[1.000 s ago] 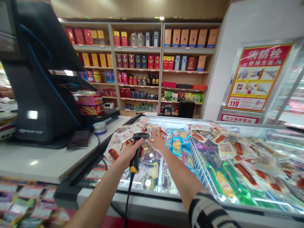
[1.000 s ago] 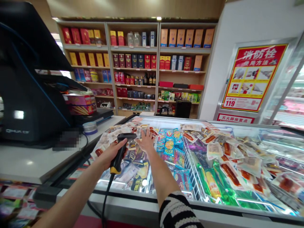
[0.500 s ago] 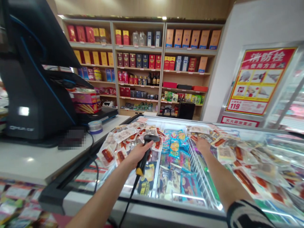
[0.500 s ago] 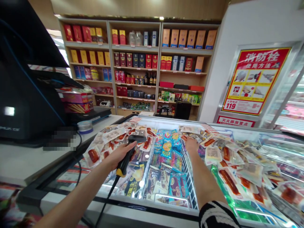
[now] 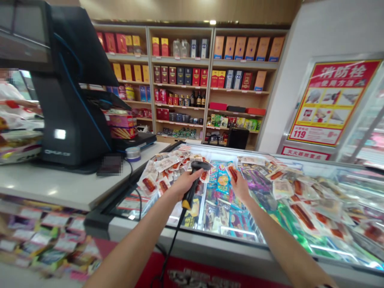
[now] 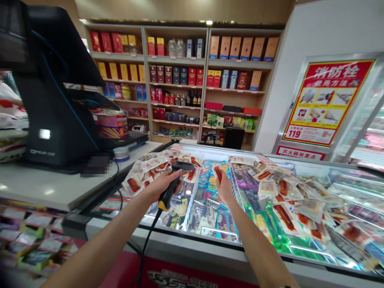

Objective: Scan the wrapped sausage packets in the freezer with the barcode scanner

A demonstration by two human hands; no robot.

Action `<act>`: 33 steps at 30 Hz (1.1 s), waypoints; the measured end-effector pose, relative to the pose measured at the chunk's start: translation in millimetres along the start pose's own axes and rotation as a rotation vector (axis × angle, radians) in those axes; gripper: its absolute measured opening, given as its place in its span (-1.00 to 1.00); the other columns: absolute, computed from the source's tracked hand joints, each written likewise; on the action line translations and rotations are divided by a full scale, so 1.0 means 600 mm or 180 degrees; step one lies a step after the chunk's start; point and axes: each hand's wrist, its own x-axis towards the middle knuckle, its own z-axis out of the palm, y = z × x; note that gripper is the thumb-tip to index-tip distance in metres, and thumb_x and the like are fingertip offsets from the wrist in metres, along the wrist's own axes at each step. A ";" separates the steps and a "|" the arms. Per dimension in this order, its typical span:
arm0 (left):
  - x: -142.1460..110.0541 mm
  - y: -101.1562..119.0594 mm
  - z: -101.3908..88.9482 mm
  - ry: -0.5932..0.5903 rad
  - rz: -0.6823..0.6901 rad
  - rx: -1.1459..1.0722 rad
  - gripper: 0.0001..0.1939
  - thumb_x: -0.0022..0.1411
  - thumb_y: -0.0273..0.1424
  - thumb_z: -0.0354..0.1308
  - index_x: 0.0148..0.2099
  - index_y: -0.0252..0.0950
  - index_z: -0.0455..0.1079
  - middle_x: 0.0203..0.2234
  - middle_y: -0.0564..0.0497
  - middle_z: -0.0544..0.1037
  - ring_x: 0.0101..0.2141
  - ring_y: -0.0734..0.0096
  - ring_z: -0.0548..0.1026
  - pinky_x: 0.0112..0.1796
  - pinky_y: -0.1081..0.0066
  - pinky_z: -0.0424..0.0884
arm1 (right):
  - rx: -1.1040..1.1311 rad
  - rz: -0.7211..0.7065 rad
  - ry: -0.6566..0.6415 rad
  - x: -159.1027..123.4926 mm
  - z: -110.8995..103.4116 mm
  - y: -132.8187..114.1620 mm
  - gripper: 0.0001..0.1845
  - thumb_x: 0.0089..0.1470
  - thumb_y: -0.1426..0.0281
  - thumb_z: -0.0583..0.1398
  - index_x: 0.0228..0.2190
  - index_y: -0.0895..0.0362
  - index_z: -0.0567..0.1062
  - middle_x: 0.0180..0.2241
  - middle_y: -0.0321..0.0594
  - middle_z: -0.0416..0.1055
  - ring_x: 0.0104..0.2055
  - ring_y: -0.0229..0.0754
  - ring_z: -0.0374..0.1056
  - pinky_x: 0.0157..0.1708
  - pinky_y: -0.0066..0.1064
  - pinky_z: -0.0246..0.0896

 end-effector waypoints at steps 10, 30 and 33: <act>-0.022 0.005 0.000 -0.0098 -0.0081 -0.0111 -0.64 -0.08 -0.12 0.12 -0.48 -0.34 0.19 -0.70 0.11 0.32 -0.72 0.62 0.27 -0.68 0.55 0.20 | 0.0399 0.0399 -0.0149 -0.017 0.011 -0.046 -0.47 0.04 0.26 -0.09 0.03 0.23 0.15 -0.17 -0.07 0.37 -0.19 -0.11 0.32 -0.23 -0.38 0.17; -0.024 0.009 0.010 -0.0328 -0.0013 -0.0216 -0.63 -0.08 -0.11 0.12 -0.47 -0.33 0.19 -0.68 0.09 0.34 -0.71 0.60 0.29 -0.68 0.55 0.19 | 0.0665 0.0161 0.0055 -0.020 0.016 -0.059 -0.46 0.06 0.21 -0.12 0.02 0.24 0.13 -0.10 -0.05 0.32 -0.11 -0.12 0.28 -0.18 -0.38 0.15; -0.023 0.010 0.014 -0.0332 0.0005 -0.0166 -0.63 -0.08 -0.10 0.12 -0.47 -0.34 0.19 -0.68 0.09 0.34 -0.71 0.59 0.29 -0.68 0.54 0.19 | 0.0631 0.0188 0.0019 -0.020 0.016 -0.059 -0.46 0.06 0.22 -0.12 0.02 0.24 0.12 -0.11 -0.04 0.32 -0.13 -0.11 0.29 -0.18 -0.37 0.15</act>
